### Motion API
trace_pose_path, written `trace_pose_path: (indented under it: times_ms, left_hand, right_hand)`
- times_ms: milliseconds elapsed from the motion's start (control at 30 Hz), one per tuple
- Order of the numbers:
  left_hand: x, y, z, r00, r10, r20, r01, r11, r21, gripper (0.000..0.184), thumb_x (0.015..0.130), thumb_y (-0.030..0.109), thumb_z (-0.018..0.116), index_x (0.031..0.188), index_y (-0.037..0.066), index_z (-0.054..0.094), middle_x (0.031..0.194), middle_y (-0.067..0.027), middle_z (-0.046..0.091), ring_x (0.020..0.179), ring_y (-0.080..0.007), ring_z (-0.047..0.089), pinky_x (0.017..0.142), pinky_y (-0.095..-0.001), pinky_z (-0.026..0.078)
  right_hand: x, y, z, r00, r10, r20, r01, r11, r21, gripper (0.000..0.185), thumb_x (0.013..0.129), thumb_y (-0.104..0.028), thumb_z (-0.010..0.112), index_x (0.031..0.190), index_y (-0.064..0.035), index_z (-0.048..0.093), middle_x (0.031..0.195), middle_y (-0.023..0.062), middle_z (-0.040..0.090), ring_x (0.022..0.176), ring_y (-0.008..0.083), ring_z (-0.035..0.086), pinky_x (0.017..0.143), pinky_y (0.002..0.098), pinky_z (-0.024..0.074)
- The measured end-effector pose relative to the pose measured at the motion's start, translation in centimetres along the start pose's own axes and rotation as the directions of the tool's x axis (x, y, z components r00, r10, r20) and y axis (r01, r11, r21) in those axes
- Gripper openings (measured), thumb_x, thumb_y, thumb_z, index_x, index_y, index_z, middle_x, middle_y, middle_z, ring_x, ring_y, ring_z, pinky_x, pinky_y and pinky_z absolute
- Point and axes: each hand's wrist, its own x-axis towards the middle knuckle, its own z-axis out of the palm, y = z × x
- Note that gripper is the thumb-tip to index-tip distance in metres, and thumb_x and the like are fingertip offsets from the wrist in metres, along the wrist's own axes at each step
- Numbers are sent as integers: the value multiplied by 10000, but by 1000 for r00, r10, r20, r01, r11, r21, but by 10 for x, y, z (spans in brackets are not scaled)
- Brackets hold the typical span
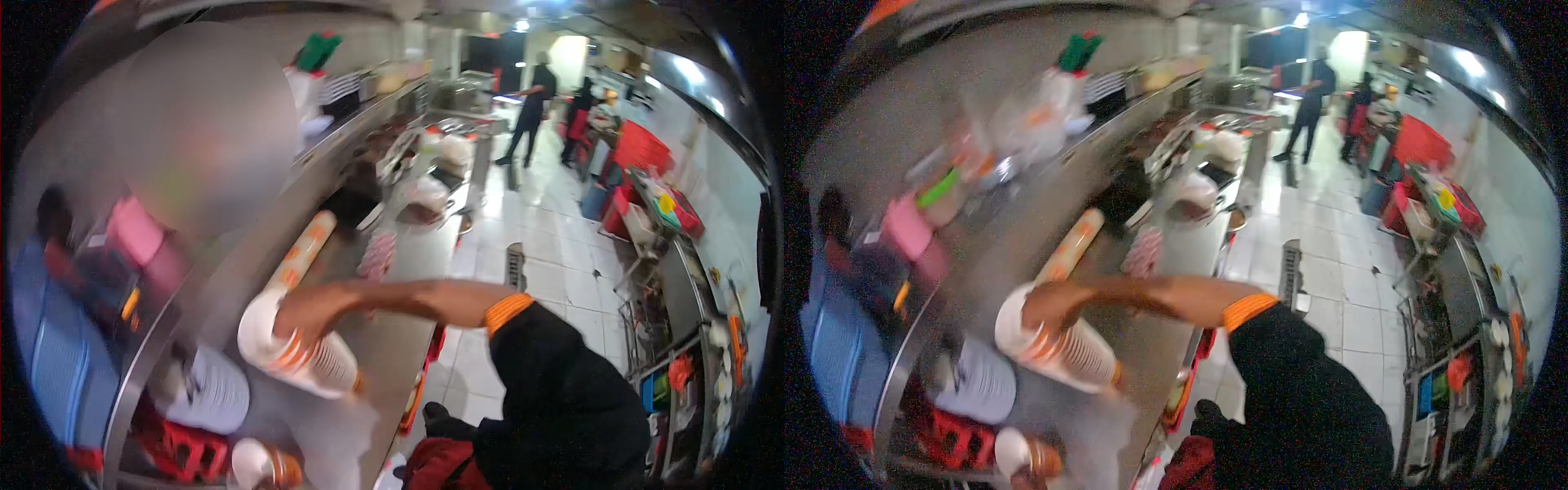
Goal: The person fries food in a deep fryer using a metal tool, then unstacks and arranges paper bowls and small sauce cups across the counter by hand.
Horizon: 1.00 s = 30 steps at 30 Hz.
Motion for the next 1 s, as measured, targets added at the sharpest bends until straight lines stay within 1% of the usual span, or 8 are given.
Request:
trace_pose_path:
  times_ms: [33,67,133,233,267,667,900,1000]
  left_hand:
    - [2,-39,33,979,138,-149,-149,987,-66,390,885,301,564,1041,-53,611,1036,-260,613,919,-365,605,864,-456,456]
    - [1,-18,22,933,-283,221,239,949,207,312,862,277,576,827,-26,643,864,-228,636,786,-376,606,721,-477,455]
    - [-1,-6,20,977,-207,42,190,949,250,227,806,227,621,747,10,653,721,-179,620,699,-369,598,677,-481,449]
    - [7,9,-2,979,-181,-98,188,980,68,166,779,158,622,727,1,605,737,-190,605,718,-384,574,686,-477,429]
    - [6,17,-18,981,-183,-65,184,983,12,163,786,150,621,745,-6,600,730,-185,601,710,-380,572,679,-471,420]
    - [-20,-17,21,927,-285,-246,304,952,43,76,759,111,635,776,41,610,750,-120,616,736,-301,594,706,-414,414]
    - [-15,-31,7,906,-247,-343,314,937,153,173,715,50,645,887,51,660,872,-121,655,834,-276,611,766,-395,416]
    - [-17,-19,-12,890,-206,-407,306,931,199,186,737,105,649,915,51,659,853,-112,650,808,-275,606,758,-392,405]
  right_hand:
    - [3,23,24,1000,7,11,-7,1000,-28,283,685,-286,678,825,-65,568,732,153,582,730,347,573,636,447,436]
    - [-10,33,39,901,-179,-395,168,984,-63,300,701,-291,679,872,-74,560,737,141,574,686,323,578,612,447,442]
    - [-8,-32,-21,996,-30,78,58,920,-388,300,761,-262,658,1020,-125,599,810,88,567,750,251,587,661,404,453]
    - [-26,-51,-29,931,265,-252,-239,962,132,355,740,-101,723,1076,-80,609,898,127,590,906,315,544,826,386,436]
    - [-26,-67,-37,905,0,-424,-60,990,-126,331,734,-93,717,1047,-58,614,968,141,606,950,323,546,861,396,422]
    - [98,-91,216,998,-57,28,53,988,143,222,753,-169,667,935,-58,608,811,123,639,809,288,618,753,390,414]
    - [150,-105,241,999,22,42,-30,978,208,287,768,-319,678,825,-39,650,767,157,654,722,320,641,704,420,451]
    - [157,-105,230,948,-24,-317,123,947,296,150,798,-167,638,864,-33,630,796,199,619,700,385,592,643,438,446]
